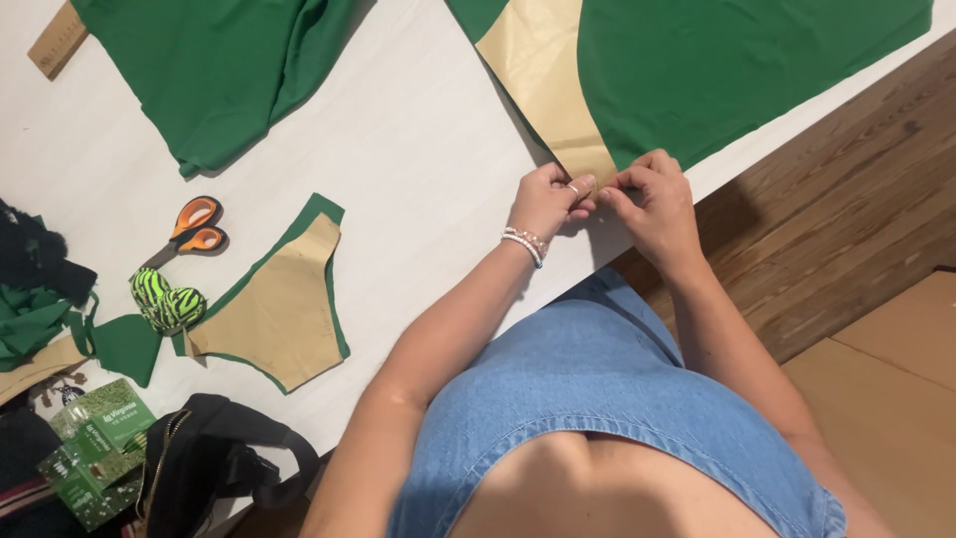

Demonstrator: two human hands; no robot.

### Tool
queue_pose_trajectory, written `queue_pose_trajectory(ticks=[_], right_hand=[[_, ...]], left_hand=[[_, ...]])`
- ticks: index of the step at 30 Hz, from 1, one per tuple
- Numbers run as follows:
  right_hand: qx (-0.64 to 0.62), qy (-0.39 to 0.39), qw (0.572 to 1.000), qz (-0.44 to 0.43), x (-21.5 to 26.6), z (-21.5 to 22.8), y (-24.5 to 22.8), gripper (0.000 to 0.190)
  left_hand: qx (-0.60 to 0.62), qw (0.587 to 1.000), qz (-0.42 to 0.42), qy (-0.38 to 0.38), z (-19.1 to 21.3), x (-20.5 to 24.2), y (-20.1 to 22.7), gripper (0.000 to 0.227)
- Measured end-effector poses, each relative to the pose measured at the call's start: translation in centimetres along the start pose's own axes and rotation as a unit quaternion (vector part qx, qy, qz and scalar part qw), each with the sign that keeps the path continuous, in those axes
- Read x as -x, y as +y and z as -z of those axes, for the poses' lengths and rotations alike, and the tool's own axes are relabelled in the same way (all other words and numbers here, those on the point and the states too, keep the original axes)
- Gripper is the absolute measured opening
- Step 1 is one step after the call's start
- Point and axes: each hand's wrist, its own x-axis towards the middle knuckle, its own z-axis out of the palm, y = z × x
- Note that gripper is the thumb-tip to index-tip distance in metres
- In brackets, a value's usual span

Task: The person pins a beige pattern piece onto a green fabric laid out on a white table. They use their hands to align the pattern and insert pins along the edges to secure it in place. A pair of scissors is visible on the table but not used during the clip.

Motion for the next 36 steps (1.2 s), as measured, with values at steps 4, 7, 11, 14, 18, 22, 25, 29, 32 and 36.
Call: queue_pose_trajectory(ticks=[4,7,11,14,18,22,25,29,32,36], right_hand=[[-0.001,-0.004,1.000,-0.014,0.2,0.1,0.0,0.015],[0.007,-0.008,1.000,-0.016,0.1,0.4,-0.8,0.015],[0.021,-0.022,0.999,-0.018,0.7,1.4,-0.2,0.017],[-0.025,-0.001,1.000,-0.017,1.8,3.5,1.1,0.010],[-0.045,0.000,0.999,0.002,1.5,5.8,-1.4,0.012],[0.016,-0.127,0.979,0.162,-0.7,4.9,-3.1,0.012],[0.042,-0.190,0.971,0.139,-1.0,5.0,-4.6,0.012],[-0.133,-0.208,0.969,-0.009,-0.4,5.9,-4.3,0.013],[-0.153,-0.199,0.968,0.004,-0.1,5.0,-3.7,0.008],[-0.012,-0.194,0.979,0.055,-0.2,3.9,-2.5,0.010]], left_hand=[[-0.010,1.000,-0.005,0.023,-0.3,0.6,0.2,0.033],[-0.021,0.999,-0.005,0.035,-0.4,1.2,1.0,0.032],[-0.070,0.995,0.024,0.061,-0.6,3.6,3.5,0.038],[-0.179,0.982,0.054,-0.036,0.9,3.8,4.2,0.055],[-0.461,0.869,-0.144,0.104,4.2,2.3,6.2,0.020],[-0.511,0.710,-0.485,0.012,5.8,-1.5,8.3,0.021],[-0.520,0.686,-0.507,-0.037,7.3,-2.4,8.2,0.027],[-0.522,0.730,-0.440,-0.032,7.2,-1.7,7.8,0.025],[-0.507,0.748,-0.428,-0.020,7.0,-2.0,7.6,0.018],[-0.516,0.744,-0.426,-0.002,6.3,-1.4,7.3,0.016]])
